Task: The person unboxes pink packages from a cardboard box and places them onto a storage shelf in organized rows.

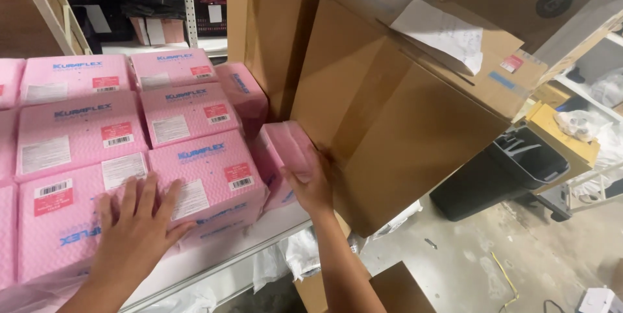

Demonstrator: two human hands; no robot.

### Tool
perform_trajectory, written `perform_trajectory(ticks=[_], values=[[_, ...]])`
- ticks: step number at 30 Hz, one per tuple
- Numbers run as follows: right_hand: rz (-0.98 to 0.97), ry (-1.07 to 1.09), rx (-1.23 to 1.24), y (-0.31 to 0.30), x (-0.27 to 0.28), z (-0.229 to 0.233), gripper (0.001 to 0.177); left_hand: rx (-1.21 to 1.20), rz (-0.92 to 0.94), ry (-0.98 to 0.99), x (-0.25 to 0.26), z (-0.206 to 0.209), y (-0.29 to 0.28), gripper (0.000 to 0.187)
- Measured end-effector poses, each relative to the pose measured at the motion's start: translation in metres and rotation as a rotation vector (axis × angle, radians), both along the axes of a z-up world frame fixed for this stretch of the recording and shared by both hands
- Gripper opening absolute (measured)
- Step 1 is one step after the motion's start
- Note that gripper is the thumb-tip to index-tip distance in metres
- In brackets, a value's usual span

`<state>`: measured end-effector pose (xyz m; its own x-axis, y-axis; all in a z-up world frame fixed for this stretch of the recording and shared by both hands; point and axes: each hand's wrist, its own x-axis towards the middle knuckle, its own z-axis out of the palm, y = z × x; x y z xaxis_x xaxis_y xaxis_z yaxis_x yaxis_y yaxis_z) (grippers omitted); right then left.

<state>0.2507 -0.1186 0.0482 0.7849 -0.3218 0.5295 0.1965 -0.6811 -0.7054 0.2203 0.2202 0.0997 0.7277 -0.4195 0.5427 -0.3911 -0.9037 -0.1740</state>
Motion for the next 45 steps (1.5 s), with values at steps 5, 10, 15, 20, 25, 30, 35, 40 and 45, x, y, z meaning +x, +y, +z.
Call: perform_trajectory(ticks=[5, 10, 15, 20, 25, 30, 35, 40, 45], values=[[0.065, 0.064, -0.234, 0.007, 0.016, -0.013, 0.078, -0.018, -0.013, -0.011, 0.001, 0.001, -0.001, 0.078], [0.119, -0.031, -0.352, 0.012, 0.054, -0.032, 0.076, -0.028, -0.005, -0.007, 0.001, 0.0, -0.002, 0.077], [0.111, -0.062, -0.419, 0.014, 0.087, -0.03, 0.069, -0.02, 0.006, -0.059, 0.004, -0.009, 0.0, 0.078], [0.182, -0.104, -0.331, 0.014, 0.052, 0.017, 0.065, -0.202, -0.091, 0.214, 0.027, -0.004, 0.004, 0.095], [-0.032, -0.277, -0.116, -0.019, -0.054, 0.078, 0.035, -0.724, -0.417, 0.345, 0.093, 0.048, -0.051, 0.084], [-0.405, -0.698, -0.171, -0.076, -0.104, 0.102, 0.051, -1.25, -0.454, 0.543, 0.177, 0.089, -0.161, 0.079], [-0.549, -0.766, -0.172, -0.108, -0.1, 0.083, 0.084, -1.387, -0.301, 0.637, 0.253, 0.087, -0.232, 0.091], [-0.452, -0.496, 0.064, -0.131, -0.098, 0.056, 0.108, -1.458, -0.376, 0.49, 0.321, 0.037, -0.283, 0.086], [-0.475, -0.459, 0.154, -0.123, -0.093, 0.018, 0.12, -1.262, -0.376, 0.265, 0.343, 0.009, -0.305, 0.09]])
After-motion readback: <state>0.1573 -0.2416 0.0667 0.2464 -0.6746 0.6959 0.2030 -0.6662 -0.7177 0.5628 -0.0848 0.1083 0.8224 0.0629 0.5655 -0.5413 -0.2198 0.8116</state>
